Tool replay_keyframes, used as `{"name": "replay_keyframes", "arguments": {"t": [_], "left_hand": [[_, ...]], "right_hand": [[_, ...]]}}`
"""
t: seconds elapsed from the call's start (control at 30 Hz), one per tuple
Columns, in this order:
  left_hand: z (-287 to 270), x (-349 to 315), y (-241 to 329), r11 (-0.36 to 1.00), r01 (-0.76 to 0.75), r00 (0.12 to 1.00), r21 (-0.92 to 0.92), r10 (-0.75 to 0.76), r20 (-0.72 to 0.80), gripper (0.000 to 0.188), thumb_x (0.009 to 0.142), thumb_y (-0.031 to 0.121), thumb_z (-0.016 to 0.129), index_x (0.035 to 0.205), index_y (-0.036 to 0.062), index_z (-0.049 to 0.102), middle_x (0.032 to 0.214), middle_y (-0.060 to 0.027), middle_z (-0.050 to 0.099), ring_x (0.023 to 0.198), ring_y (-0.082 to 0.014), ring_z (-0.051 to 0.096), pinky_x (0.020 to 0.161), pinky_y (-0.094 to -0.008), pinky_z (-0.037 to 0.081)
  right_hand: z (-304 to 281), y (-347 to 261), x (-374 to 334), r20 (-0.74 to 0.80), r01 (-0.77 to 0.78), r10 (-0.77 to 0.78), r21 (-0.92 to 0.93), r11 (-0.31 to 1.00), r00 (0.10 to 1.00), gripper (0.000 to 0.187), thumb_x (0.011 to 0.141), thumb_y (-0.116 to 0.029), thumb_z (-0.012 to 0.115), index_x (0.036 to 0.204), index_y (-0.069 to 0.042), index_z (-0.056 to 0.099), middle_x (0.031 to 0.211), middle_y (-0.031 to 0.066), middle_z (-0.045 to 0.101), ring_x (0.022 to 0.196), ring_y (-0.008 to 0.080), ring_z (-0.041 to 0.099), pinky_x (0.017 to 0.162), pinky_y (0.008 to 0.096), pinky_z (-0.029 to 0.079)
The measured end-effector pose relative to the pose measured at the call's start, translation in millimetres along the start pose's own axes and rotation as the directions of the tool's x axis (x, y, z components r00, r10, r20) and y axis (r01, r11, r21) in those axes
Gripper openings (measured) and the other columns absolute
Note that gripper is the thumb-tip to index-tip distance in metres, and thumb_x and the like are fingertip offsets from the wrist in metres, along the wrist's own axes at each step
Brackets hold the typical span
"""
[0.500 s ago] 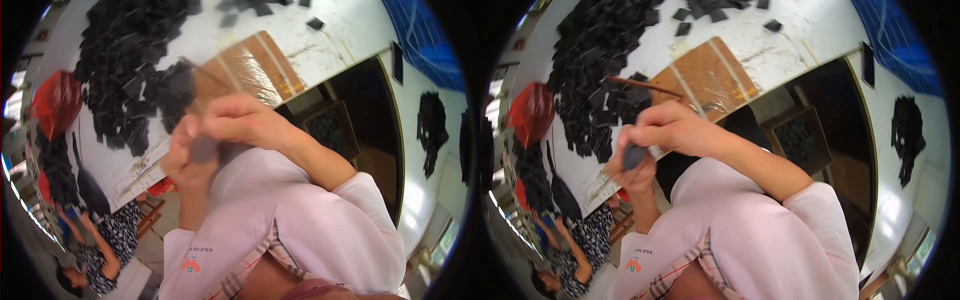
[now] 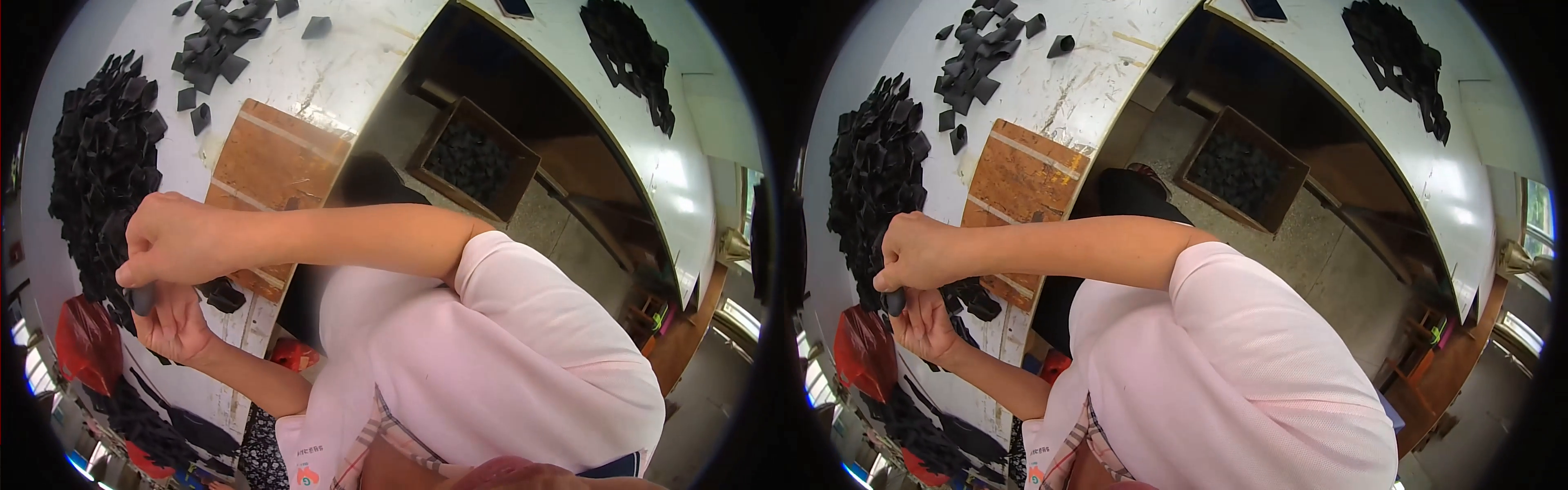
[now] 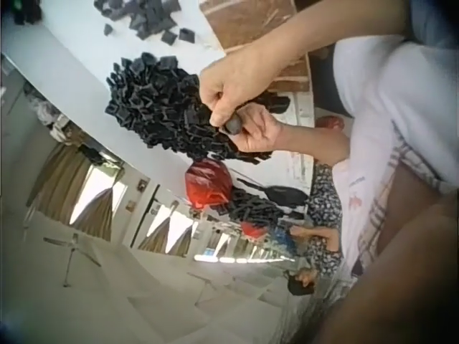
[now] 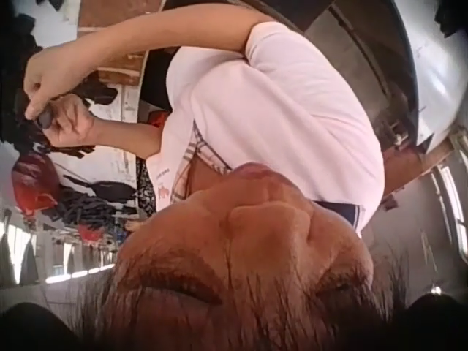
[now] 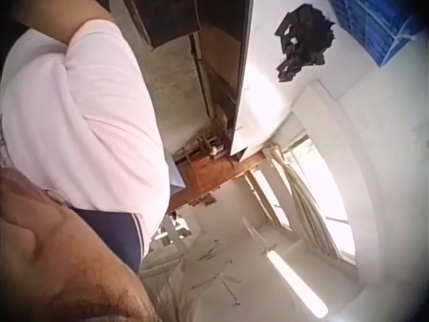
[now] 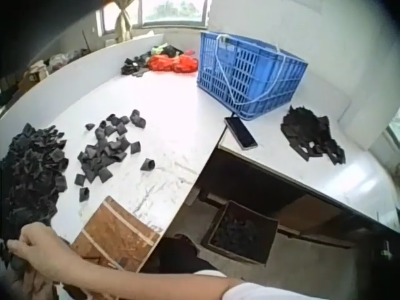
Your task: Picking up small black rubber components and sliding them onto a thin metal fixture on a workbench for assembly or inspection.
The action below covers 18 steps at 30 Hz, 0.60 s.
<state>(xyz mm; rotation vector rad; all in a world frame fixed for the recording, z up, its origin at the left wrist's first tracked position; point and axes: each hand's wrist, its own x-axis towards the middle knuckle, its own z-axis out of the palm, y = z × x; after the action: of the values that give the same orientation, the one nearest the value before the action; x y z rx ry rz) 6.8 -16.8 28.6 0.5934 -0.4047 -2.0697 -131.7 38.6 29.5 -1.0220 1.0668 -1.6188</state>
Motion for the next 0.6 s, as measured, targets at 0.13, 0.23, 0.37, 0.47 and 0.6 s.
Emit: {"name": "replay_keyframes", "arguments": {"t": [0.13, 0.23, 0.37, 0.47, 0.6], "left_hand": [[-7.6, 5.1, 28.7, 0.972, 0.197, 0.94, -0.128, -0.15, 0.306, 0.012, 0.08, 0.005, 0.047, 0.084, -0.0067, 0.046, 0.063, -0.0061, 0.049, 0.029, -0.0019, 0.031, 0.029, -0.0119, 0.02], [-17.0, 5.0, 23.2, 0.979, 0.201, 0.944, -0.044, -0.181, 0.275, 0.012, 0.08, 0.004, 0.046, 0.085, -0.0066, 0.045, 0.067, -0.0086, 0.05, 0.031, -0.0029, 0.033, 0.028, -0.0134, 0.019], [-5.8, -1.4, 6.4, 0.981, 0.183, 0.981, -0.061, -0.178, 0.077, 0.01, 0.08, 0.003, 0.045, 0.084, -0.0058, 0.045, 0.067, -0.0096, 0.05, 0.031, -0.0034, 0.033, 0.028, -0.014, 0.019], [-20.1, 7.4, 28.9, 0.941, 0.268, 0.954, -0.205, -0.23, 0.19, 0.015, 0.076, 0.0, 0.049, 0.087, -0.0085, 0.044, 0.07, -0.0106, 0.047, 0.033, -0.003, 0.032, 0.029, -0.0139, 0.022], [-33.0, -3.3, 5.8, 0.924, 0.378, 0.925, -0.053, -0.375, 0.065, 0.011, 0.08, 0.006, 0.048, 0.087, -0.0023, 0.05, 0.062, -0.0037, 0.049, 0.034, -0.0043, 0.03, 0.032, -0.017, 0.022]], "right_hand": [[12.0, -11.9, 9.2, -0.019, 0.048, -0.048, -0.022, 0.999, 0.999, 0.031, 0.07, -0.021, 0.06, 0.059, 0.007, 0.056, 0.054, 0.0185, 0.053, 0.054, 0.0232, 0.056, 0.055, 0.0315, 0.045], [2.8, 2.0, 12.5, 0.101, -0.037, 0.043, -0.066, 0.997, 0.994, 0.031, 0.071, -0.023, 0.062, 0.061, 0.006, 0.058, 0.054, 0.0162, 0.053, 0.052, 0.019, 0.053, 0.051, 0.0294, 0.043], [2.0, 14.3, 12.5, 0.125, -0.173, 0.151, 0.19, 0.966, 0.981, 0.028, 0.072, -0.022, 0.062, 0.064, 0.005, 0.06, 0.057, 0.009, 0.054, 0.053, 0.0134, 0.048, 0.049, 0.0272, 0.041], [4.5, -3.9, 21.2, 0.157, -0.214, 0.201, 0.071, 0.974, 0.967, 0.029, 0.072, -0.023, 0.062, 0.065, 0.005, 0.06, 0.057, 0.0084, 0.054, 0.055, 0.0117, 0.048, 0.05, 0.0271, 0.04], [-8.8, 23.8, 8.2, 0.233, -0.222, 0.186, 0.14, 0.965, 0.955, 0.029, 0.076, -0.026, 0.061, 0.071, 0.002, 0.061, 0.063, 0.0024, 0.055, 0.058, 0.0091, 0.047, 0.051, 0.0249, 0.039]]}}
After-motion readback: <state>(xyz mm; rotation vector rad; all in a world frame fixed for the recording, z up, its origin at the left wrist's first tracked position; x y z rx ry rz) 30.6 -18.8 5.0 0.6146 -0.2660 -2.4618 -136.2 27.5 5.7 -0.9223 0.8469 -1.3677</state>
